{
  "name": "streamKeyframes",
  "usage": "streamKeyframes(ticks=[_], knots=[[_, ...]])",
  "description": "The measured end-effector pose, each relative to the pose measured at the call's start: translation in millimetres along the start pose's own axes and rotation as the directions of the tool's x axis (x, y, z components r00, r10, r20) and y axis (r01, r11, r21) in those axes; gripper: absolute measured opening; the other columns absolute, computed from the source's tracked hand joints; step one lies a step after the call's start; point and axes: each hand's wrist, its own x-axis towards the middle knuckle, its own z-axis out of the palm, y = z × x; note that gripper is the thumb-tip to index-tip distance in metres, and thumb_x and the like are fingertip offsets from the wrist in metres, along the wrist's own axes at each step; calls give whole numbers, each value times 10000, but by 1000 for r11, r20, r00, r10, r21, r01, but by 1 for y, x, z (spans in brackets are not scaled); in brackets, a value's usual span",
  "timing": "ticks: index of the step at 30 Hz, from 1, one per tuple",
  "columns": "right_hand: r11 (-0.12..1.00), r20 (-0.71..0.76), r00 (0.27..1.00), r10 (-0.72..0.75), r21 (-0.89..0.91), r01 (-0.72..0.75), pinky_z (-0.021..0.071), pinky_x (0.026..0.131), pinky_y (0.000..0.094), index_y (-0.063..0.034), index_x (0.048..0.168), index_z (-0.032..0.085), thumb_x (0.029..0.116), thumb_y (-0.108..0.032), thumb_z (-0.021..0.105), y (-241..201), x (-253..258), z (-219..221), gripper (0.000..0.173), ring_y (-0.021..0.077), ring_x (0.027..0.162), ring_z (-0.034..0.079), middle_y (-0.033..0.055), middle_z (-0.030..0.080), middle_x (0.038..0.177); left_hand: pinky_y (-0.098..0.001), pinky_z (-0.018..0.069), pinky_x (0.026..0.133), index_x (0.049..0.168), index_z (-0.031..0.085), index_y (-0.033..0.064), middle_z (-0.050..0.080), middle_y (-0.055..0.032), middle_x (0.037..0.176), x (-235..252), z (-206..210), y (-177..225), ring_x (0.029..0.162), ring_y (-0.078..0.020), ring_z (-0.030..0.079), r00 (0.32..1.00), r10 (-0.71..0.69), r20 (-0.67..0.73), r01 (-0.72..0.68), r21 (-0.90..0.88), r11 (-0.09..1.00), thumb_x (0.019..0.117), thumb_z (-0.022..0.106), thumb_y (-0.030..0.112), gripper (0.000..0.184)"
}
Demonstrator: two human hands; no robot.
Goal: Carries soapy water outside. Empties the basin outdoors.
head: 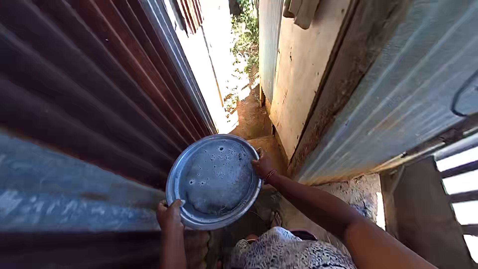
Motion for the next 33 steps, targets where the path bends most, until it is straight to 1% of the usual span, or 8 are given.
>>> streamKeyframes(ticks=[3, 7, 12, 17, 23, 26, 29, 33], knots=[[999, -2, 1000, -12, -37, 12, 516, 980, 483, 49, 1323, 529, 923, -52, 637, -32, 90, -19, 426, 331, 1132, 643, 245, 637, 1229, -432, 510, 789, 1173, 525, -84, 579, -224, 1066, 49, 64, 31, 905, -253, 570, 999, -18, -36, 16, -45, 999, 801, 639, -121, 391], [993, -6, 999, -36, -110, 36, 508, 985, 502, 56, 1279, 562, 924, -63, 666, -71, 200, -39, 389, 360, 1125, 647, 265, 650, 1193, -400, 525, 744, 1158, 528, -65, 579, -194, 1028, 107, 144, 76, 865, -229, 584, 998, -39, -53, 36, -64, 997, 816, 638, -117, 363], [993, -14, 999, -47, -110, 46, 525, 879, 602, 44, 1291, 528, 931, -81, 681, -87, 322, -50, 411, 429, 1033, 653, 295, 644, 1139, -353, 537, 721, 1151, 527, -47, 574, -161, 1012, 187, 234, 118, 844, -188, 592, 996, -73, -54, 68, -93, 993, 795, 634, -133, 381], [995, -123, 992, -39, -97, 28, 540, 791, 579, 52, 1216, 552, 893, -83, 704, -118, 428, -66, 382, 393, 910, 669, 263, 660, 1017, -325, 541, 707, 1109, 513, -39, 568, -138, 983, 269, 313, 175, 830, -166, 596, 997, -73, 7, 73, -103, 992, 794, 620, -143, 349], [991, -203, 977, -68, -126, 43, 540, 873, 532, 78, 1217, 569, 891, -104, 694, -156, 534, -89, 393, 357, 972, 675, 250, 670, 1059, -378, 540, 740, 1155, 500, -7, 563, -129, 1018, 351, 391, 241, 855, -185, 588, 992, -80, 98, 88, -74, 993, 800, 627, -129, 396], [990, -219, 974, -62, -138, 32, 543, 857, 530, 76, 1201, 569, 885, -98, 686, -173, 589, -100, 379, 347, 949, 673, 240, 665, 1040, -346, 535, 712, 1087, 500, 0, 556, -110, 961, 393, 432, 273, 815, -155, 579, 992, -31, 119, 40, -75, 996, 766, 631, -133, 372], [989, -236, 971, -51, -150, 15, 531, 887, 531, 78, 1204, 574, 880, -86, 693, -187, 644, -111, 382, 352, 994, 663, 250, 658, 1078, -334, 510, 692, 1011, 475, 34, 526, -82, 915, 429, 475, 292, 780, -141, 548, 991, 10, 135, -1, -61, 998, 759, 637, -111, 333], [989, -259, 966, -14, -148, -26, 520, 910, 590, 58, 1235, 581, 868, -93, 717, -202, 717, -126, 419, 411, 1050, 656, 274, 657, 1133, -389, 521, 705, 1099, 508, -6, 562, -129, 966, 476, 537, 313, 813, -194, 573, 989, 23, 144, -23, -7, 1000, 808, 655, -87, 336]])
